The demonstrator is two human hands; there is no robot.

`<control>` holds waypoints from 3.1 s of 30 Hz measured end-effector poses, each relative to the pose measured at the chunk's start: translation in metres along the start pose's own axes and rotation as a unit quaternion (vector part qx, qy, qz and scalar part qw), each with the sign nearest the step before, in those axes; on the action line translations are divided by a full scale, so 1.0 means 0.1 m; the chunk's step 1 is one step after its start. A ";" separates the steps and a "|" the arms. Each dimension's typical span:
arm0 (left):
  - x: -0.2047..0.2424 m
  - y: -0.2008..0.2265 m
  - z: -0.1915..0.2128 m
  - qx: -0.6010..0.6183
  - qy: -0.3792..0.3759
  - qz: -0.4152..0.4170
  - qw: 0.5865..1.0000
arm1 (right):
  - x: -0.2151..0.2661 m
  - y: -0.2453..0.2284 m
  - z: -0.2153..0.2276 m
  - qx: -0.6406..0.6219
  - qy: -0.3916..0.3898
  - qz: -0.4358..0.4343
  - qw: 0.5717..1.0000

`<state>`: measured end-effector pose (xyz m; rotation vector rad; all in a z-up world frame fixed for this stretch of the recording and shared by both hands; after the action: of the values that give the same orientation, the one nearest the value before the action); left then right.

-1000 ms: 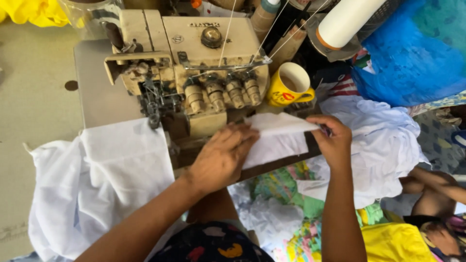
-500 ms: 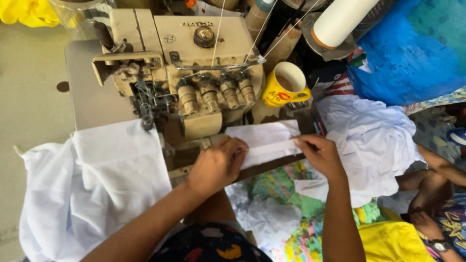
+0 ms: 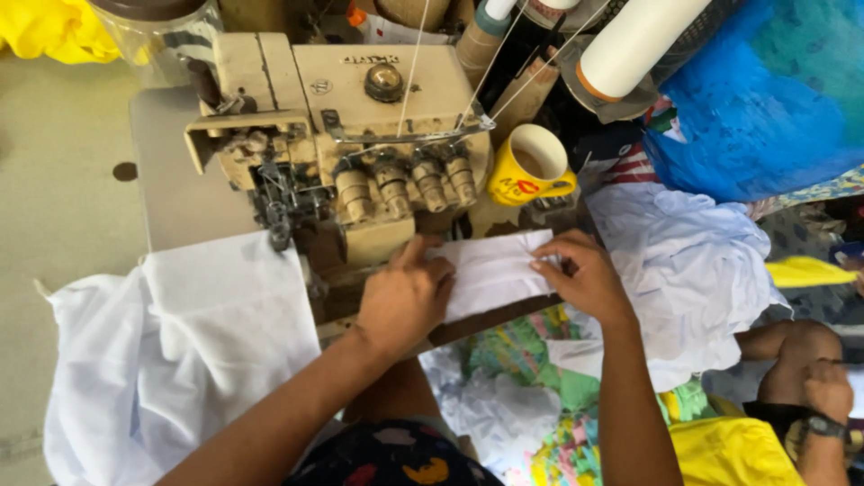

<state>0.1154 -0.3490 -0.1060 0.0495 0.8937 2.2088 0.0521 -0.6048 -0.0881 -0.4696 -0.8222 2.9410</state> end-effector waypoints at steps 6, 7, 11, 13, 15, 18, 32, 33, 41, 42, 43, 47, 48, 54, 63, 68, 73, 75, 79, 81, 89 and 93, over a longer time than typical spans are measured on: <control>0.17 0.10 0.59 0.142 0.067 0.018 0.987 | 0.11 -0.40 0.11 -0.031 0.036 0.059 0.997; 0.27 0.10 0.77 0.226 0.120 0.013 0.967 | 0.19 -0.38 0.07 -0.090 0.041 0.022 0.995; 0.64 0.06 1.63 0.376 0.190 -0.020 0.907 | 0.54 -0.89 -0.47 -0.275 0.016 0.058 0.959; 0.73 -0.12 1.90 0.316 0.151 0.000 0.937 | 0.69 -1.51 -0.83 -0.304 -0.064 0.034 0.950; 0.79 -0.27 2.04 0.256 0.109 0.019 0.960 | 0.84 -1.97 -1.19 -0.329 -0.141 0.011 0.934; 0.82 -0.58 2.11 0.088 0.114 0.106 0.984 | 1.02 -2.27 -1.76 -0.359 -0.284 -0.112 0.882; 1.11 -0.15 1.84 -0.228 0.200 -0.129 0.944 | 1.19 -2.29 -2.06 -0.373 -0.329 -0.140 0.856; 1.13 -0.15 1.79 -0.230 0.200 -0.128 0.944 | 1.19 -2.30 -2.04 -0.374 -0.330 -0.139 0.856; 1.14 -0.32 1.41 -0.335 0.179 -0.071 0.922 | 1.10 -2.32 -2.02 -0.378 -0.307 -0.161 0.859; 1.15 -0.30 1.42 -0.335 0.179 -0.071 0.922 | 1.11 -2.31 -2.01 -0.377 -0.307 -0.161 0.859; 1.16 -0.29 1.43 -0.329 0.186 -0.068 0.923 | 1.13 -2.31 -2.01 -0.388 -0.312 -0.164 0.852; 1.32 -0.21 1.60 -0.210 0.187 -0.132 0.950 | 1.24 -2.28 -1.98 -0.406 -0.343 -0.194 0.825; 1.36 -0.30 1.55 -0.209 0.185 -0.131 0.951 | 1.23 -2.26 -1.96 -0.406 -0.343 -0.196 0.824; 1.87 -0.18 1.22 -0.095 0.111 -0.326 0.934 | 1.30 -2.16 -1.99 -0.458 -0.377 -0.204 0.779; 2.23 -0.26 1.09 -0.015 0.100 -0.210 0.973 | 1.25 -1.99 -2.35 -0.451 -0.379 -0.275 0.759; 2.21 -0.19 1.19 0.039 0.149 -0.217 0.964 | 1.24 -1.90 -2.56 -0.426 -0.373 -0.265 0.780; 2.23 -0.13 1.29 0.033 0.181 -0.194 0.964 | 1.41 -1.94 -2.27 -0.461 -0.343 -0.277 0.770; 2.21 -0.06 1.30 0.024 0.180 -0.198 0.963 | 1.35 -2.09 -2.00 -0.456 -0.320 -0.241 0.795; 2.18 0.09 1.32 0.007 0.172 -0.221 0.960 | 1.19 -2.37 -1.52 -0.420 -0.236 -0.117 0.869; 2.18 0.13 1.35 0.001 0.176 -0.225 0.958 | 1.17 -2.51 -1.37 -0.407 -0.217 -0.088 0.883; 2.24 0.11 1.30 -0.025 0.120 -0.271 0.955 | 1.10 -2.89 -1.04 -0.288 -0.189 0.032 0.938; 2.10 0.28 1.58 -0.010 0.106 -0.294 0.950 | 0.99 -3.19 -0.87 -0.178 -0.107 0.202 0.957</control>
<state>-0.0084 -0.1332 -0.0166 -0.4201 0.8624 1.6775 -0.0260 -0.2755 -0.0218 -0.3742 -1.4605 3.2596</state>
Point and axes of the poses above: each hand's wrist, its own x-axis away from the middle knuckle, its own z-axis out of the back of the hand, y = z × x, the point moved 8 cm from there along -x, towards the middle knuckle, and after that the axes turned 4 degrees about -z, right-handed, at the moved point
